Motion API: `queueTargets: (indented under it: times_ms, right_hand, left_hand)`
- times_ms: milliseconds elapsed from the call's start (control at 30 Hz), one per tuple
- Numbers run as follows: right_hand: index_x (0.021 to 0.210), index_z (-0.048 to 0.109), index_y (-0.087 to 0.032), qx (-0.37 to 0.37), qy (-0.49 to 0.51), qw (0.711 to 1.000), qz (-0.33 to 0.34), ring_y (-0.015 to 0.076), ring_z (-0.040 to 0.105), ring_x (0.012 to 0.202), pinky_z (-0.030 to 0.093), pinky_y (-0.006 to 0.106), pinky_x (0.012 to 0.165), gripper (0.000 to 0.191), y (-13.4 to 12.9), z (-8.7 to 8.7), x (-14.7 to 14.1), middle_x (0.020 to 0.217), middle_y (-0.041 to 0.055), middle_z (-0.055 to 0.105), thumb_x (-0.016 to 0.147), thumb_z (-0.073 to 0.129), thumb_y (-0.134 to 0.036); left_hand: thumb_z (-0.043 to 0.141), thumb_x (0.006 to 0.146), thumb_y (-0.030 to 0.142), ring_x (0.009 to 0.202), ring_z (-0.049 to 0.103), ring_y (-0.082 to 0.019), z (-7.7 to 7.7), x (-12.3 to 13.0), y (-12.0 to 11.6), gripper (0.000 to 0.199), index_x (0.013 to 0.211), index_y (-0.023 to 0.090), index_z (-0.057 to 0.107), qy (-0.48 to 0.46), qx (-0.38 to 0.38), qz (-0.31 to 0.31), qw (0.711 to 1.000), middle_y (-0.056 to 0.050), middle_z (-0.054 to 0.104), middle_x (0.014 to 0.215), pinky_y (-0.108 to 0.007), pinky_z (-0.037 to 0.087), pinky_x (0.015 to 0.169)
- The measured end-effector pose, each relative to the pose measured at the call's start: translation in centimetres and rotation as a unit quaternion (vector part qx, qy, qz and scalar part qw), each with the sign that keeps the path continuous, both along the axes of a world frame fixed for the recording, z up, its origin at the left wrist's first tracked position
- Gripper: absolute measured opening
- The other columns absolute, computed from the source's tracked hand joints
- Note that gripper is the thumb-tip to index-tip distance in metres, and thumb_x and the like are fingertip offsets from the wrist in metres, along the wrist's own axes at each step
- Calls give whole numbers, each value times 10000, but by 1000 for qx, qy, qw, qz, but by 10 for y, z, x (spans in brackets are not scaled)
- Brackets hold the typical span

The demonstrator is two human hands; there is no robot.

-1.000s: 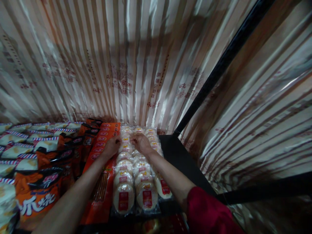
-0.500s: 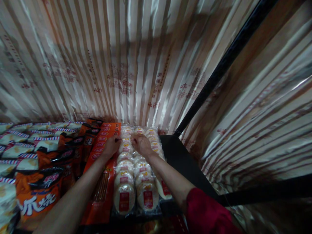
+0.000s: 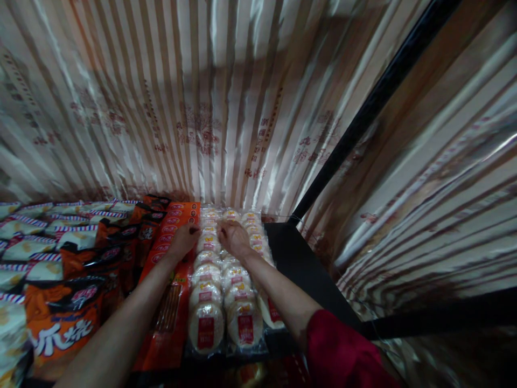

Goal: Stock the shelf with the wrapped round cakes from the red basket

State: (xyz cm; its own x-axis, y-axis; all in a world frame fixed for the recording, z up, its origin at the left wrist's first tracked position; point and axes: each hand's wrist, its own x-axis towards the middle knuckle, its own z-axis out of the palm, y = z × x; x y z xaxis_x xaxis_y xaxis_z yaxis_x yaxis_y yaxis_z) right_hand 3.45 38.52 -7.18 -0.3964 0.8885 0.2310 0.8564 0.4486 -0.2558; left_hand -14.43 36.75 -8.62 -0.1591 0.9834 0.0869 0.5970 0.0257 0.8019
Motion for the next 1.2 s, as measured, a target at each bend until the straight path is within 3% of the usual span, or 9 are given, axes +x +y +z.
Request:
queueTargets:
  times_ms: [300, 900, 1033, 1200]
  right_hand:
    - [908, 635, -202, 3, 11, 1000, -8, 172, 549, 939, 384, 253, 860, 191, 2, -4, -1, 944, 67, 649, 830, 461, -218]
    - [908, 637, -195, -17, 15, 1000, -19, 176, 552, 912, 386, 257, 842, 198, 0, 2, -3, 929, 73, 647, 829, 456, -214]
    - [935, 632, -201, -13, 9, 1000, -16, 172, 549, 929, 380, 252, 846, 206, 2, -1, -2, 942, 65, 649, 830, 455, -217]
    - [918, 634, -207, -5, 10, 1000, -18, 167, 548, 927, 380, 247, 846, 190, 4, -4, -2, 944, 60, 652, 828, 467, -222]
  left_hand:
    - [486, 707, 153, 691, 592, -164, 5, 3, -2, 135, 710, 150, 620, 67, -33, 10, 997, -54, 670, 750, -256, 420, 635]
    - [502, 709, 187, 611, 561, -137, -5, 1, -3, 123, 771, 157, 604, -25, -14, 20, 999, -16, 635, 687, -238, 406, 576]
    - [535, 681, 180, 590, 548, -131, -1, -1, -7, 41, 705, 164, 564, -26, -10, 30, 999, -5, 618, 656, -237, 399, 568]
    - [524, 687, 191, 583, 538, -131, -5, -4, -10, 47, 661, 170, 556, -12, -16, 0, 1000, 6, 596, 614, -239, 385, 566]
